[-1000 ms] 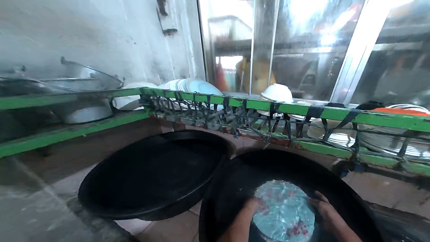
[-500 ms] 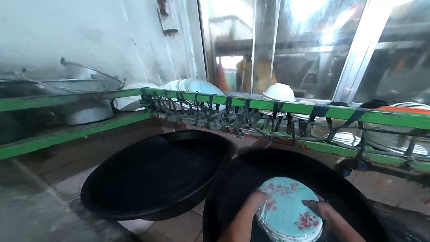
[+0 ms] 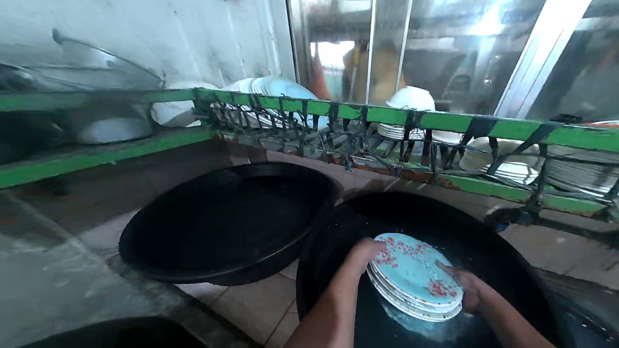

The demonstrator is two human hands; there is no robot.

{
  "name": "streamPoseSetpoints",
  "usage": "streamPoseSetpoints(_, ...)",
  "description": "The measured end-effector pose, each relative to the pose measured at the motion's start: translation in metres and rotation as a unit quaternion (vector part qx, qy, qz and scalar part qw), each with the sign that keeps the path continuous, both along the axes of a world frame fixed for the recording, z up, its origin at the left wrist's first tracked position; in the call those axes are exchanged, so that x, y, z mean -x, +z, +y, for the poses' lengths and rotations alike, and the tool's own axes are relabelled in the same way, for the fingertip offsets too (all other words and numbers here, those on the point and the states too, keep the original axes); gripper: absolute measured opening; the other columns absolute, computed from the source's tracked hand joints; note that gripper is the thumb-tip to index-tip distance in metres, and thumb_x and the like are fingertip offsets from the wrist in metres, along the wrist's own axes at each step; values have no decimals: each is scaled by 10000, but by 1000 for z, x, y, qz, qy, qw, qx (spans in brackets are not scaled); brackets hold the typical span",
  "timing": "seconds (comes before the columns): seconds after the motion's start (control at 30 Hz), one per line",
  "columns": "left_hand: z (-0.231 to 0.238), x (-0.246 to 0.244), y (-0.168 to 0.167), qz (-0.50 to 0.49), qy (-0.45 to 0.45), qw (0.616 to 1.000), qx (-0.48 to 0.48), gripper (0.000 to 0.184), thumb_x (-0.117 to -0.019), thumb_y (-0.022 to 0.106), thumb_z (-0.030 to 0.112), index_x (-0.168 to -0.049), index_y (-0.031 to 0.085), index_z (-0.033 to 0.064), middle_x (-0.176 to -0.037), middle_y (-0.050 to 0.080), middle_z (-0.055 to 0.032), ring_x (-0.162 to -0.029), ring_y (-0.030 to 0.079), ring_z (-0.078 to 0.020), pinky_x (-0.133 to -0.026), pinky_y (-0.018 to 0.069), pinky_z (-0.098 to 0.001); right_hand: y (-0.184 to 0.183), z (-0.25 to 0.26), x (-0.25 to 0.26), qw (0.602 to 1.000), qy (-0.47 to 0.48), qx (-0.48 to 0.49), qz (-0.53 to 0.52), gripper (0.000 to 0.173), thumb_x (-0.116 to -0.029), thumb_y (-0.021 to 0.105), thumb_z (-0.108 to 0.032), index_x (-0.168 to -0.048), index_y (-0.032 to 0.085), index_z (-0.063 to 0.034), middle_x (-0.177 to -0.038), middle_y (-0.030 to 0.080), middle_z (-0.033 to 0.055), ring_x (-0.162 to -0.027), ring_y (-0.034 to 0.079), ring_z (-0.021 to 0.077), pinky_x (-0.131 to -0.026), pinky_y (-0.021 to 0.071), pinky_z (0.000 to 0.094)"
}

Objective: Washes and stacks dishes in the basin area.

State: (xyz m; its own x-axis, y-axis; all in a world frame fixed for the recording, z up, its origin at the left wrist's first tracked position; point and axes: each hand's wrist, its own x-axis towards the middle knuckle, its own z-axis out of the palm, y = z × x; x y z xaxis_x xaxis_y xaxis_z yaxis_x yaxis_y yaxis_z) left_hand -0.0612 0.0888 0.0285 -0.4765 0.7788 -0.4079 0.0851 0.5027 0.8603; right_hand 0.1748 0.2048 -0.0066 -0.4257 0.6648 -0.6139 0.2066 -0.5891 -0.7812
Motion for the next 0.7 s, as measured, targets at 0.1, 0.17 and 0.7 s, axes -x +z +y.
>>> streamPoseSetpoints(0.1, -1, -1, 4, -28, 27, 999, -34, 467, -1038, 596, 348, -1324, 591, -21, -1264, 626, -253, -1163, 610, -351, -995, 486, -521, -3, 7, -3, 999, 32, 4, 2, 467, -1099, 403, -417, -1400, 500, -74, -1140, 685, 162, -1004, 699, 278, -837, 597, 472)
streamPoseSetpoints(0.17, -2, -3, 8, -54, 52, 995, -61, 462, -1043, 582, 354, -1343, 581, 3, -1272, 625, -249, -1159, 612, -358, -979, 493, -537, -3, 8, -3, 999, 53, -6, 9, 459, -1110, 360, -410, -1353, 535, -63, -1098, 697, 148, -974, 706, 257, -819, 603, 448)
streamPoseSetpoints(0.7, -71, -75, 67, 14, -169, 917, -362, 972, -722, 567, -65, -1624, 253, 113, -1712, 91, -114, -1548, 228, -211, -1187, 392, -413, 13, -14, 19, 994, 105, -19, 9, 685, -1032, 349, -658, -1476, 458, -147, -1282, 644, 156, -1124, 661, 294, -893, 565, 522)
